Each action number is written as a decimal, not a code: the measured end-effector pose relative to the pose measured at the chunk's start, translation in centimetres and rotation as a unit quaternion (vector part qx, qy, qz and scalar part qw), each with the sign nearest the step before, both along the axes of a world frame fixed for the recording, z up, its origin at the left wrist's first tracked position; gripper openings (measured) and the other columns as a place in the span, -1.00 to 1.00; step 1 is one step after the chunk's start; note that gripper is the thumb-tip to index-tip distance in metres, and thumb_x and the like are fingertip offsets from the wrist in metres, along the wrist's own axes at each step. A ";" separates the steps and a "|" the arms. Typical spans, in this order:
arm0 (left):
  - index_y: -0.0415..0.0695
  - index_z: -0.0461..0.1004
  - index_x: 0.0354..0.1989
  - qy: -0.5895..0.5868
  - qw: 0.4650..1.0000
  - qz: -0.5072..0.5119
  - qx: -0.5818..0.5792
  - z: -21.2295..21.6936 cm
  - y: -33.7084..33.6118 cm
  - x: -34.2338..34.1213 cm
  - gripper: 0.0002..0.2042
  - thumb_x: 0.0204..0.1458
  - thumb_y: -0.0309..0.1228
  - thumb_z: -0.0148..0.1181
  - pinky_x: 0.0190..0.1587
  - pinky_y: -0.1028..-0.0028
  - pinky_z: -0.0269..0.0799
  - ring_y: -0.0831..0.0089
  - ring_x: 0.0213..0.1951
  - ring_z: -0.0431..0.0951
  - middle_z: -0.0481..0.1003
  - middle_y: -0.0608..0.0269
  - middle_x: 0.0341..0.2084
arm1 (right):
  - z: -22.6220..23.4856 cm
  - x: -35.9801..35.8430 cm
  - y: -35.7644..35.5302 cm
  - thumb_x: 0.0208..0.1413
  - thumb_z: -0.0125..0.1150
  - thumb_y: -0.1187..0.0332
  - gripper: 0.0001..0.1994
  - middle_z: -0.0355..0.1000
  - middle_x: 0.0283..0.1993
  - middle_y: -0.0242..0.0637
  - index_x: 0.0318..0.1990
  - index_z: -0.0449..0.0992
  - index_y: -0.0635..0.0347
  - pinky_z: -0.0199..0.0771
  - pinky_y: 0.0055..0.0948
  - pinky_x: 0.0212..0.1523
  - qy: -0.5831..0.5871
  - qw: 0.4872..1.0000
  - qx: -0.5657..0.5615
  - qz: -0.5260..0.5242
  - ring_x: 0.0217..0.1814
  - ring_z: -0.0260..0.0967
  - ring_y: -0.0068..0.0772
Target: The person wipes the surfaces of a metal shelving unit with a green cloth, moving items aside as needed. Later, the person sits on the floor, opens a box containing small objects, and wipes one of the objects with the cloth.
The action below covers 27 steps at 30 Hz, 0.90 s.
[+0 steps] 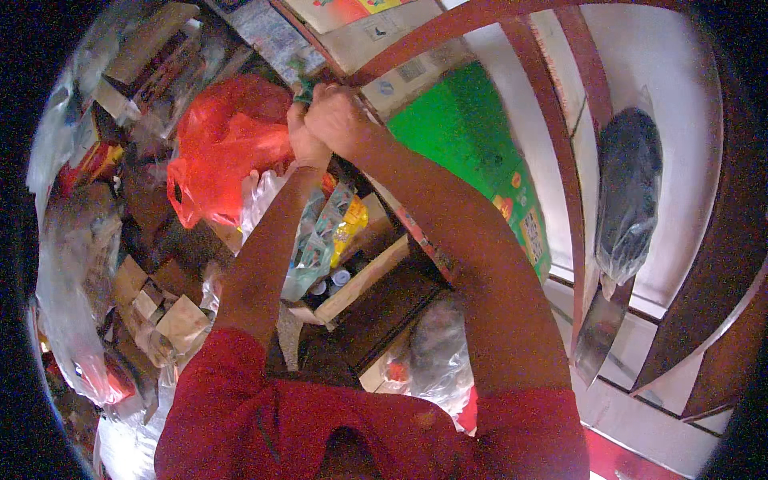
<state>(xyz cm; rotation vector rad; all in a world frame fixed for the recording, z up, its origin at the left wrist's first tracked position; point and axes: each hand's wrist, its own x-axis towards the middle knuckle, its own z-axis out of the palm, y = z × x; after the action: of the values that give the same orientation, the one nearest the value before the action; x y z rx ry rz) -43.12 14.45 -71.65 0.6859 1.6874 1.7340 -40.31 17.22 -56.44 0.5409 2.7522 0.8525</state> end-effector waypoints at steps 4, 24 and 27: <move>-0.17 0.45 -0.21 0.231 0.972 -0.023 0.043 -0.5 1.6 1.4 -0.78 -0.03 -0.37 0.10 -0.12 0.19 0.36 0.00 -0.15 0.41 0.41 -0.02 -0.28 | -1.4 0.5 2.4 -0.27 0.18 0.34 -0.86 0.44 -0.38 -0.22 -0.52 0.60 0.14 0.43 -0.38 -0.43 -0.054 0.998 0.032 0.002 -0.31 0.46 -0.30; -0.02 0.50 -0.16 0.144 0.955 -0.180 -0.184 -16.8 4.7 2.4 -0.75 0.02 -0.25 0.05 -0.07 0.25 0.45 0.13 -0.09 0.51 0.52 0.07 -0.16 | -23.0 -3.6 3.8 0.01 0.11 0.21 -0.72 0.46 -0.06 -0.32 -0.16 0.60 0.05 0.36 -0.27 -0.08 -0.142 0.942 -0.037 -0.301 0.01 0.36 -0.32; -0.02 0.50 -0.17 0.138 0.951 -0.180 -0.210 -21.3 4.2 1.5 -0.75 0.02 -0.25 0.05 -0.08 0.25 0.46 0.13 -0.11 0.51 0.52 0.07 -0.17 | -21.8 -5.3 3.8 -0.02 0.14 0.23 -0.71 0.44 0.00 -0.28 -0.15 0.61 0.03 0.34 -0.19 -0.05 -0.302 0.921 -0.199 -0.143 0.09 0.31 -0.31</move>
<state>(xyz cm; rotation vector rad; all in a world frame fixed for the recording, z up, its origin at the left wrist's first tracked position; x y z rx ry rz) -41.61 18.63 -92.93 0.9903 1.8927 1.0181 -45.57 20.97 -78.28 0.4795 2.1193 0.2997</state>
